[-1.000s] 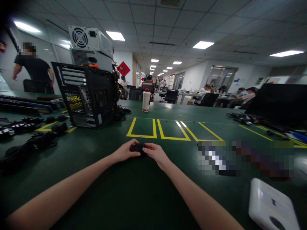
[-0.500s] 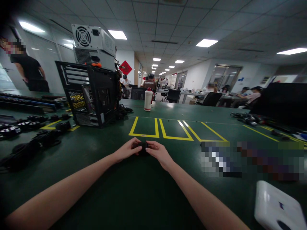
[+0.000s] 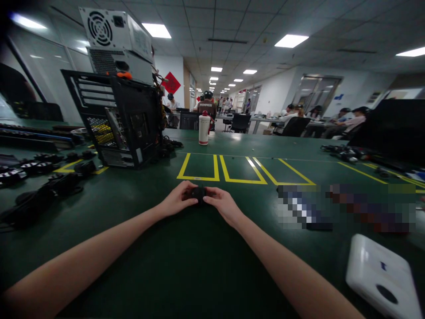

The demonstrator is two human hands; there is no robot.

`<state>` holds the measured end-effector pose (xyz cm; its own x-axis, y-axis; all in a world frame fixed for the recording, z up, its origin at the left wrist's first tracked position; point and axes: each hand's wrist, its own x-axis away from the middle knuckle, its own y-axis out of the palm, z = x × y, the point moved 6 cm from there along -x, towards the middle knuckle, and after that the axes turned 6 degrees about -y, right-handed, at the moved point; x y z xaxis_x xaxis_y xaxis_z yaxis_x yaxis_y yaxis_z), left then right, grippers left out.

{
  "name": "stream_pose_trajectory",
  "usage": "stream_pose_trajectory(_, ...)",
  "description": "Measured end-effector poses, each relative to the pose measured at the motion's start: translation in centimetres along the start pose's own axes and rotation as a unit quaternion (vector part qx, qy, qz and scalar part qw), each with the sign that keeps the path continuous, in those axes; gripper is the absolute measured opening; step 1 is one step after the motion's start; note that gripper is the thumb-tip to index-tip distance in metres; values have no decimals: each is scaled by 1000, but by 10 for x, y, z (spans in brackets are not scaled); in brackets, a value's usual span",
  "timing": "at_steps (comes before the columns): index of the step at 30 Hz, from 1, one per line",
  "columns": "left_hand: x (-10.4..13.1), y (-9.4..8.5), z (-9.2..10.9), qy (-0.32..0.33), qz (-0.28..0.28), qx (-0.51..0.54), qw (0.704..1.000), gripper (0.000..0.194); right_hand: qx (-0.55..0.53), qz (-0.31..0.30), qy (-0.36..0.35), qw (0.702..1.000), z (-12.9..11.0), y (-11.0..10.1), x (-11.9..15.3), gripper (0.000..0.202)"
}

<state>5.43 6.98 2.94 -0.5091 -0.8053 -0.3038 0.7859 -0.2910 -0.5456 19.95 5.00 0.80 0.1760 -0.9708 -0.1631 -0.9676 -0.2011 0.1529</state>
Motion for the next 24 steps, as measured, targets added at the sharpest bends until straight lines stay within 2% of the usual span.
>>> stream_pose_trajectory(3,2,-1,6,23,7,-28,999,38,-3,-16,-16,1000,-2,2,0,40)
stream_pose_trajectory(6,4,-2,11,42,14,-39,998,56,13,-20,-39,999,-3,3,1,40)
stream_pose_trajectory(10,4,0,12,33,2,-62,998,77,45,-20,-53,997,-3,3,2,42)
stream_pose_trajectory(15,5,-1,14,38,21,-99,994,67,64,-32,-54,996,-3,6,2,45)
stream_pose_trajectory(20,6,-2,13,33,22,-100,994,66,105,-2,-66,992,-6,6,1,31)
stream_pose_trajectory(24,6,-2,14,34,17,-93,995,65,94,3,-60,994,-5,6,0,36)
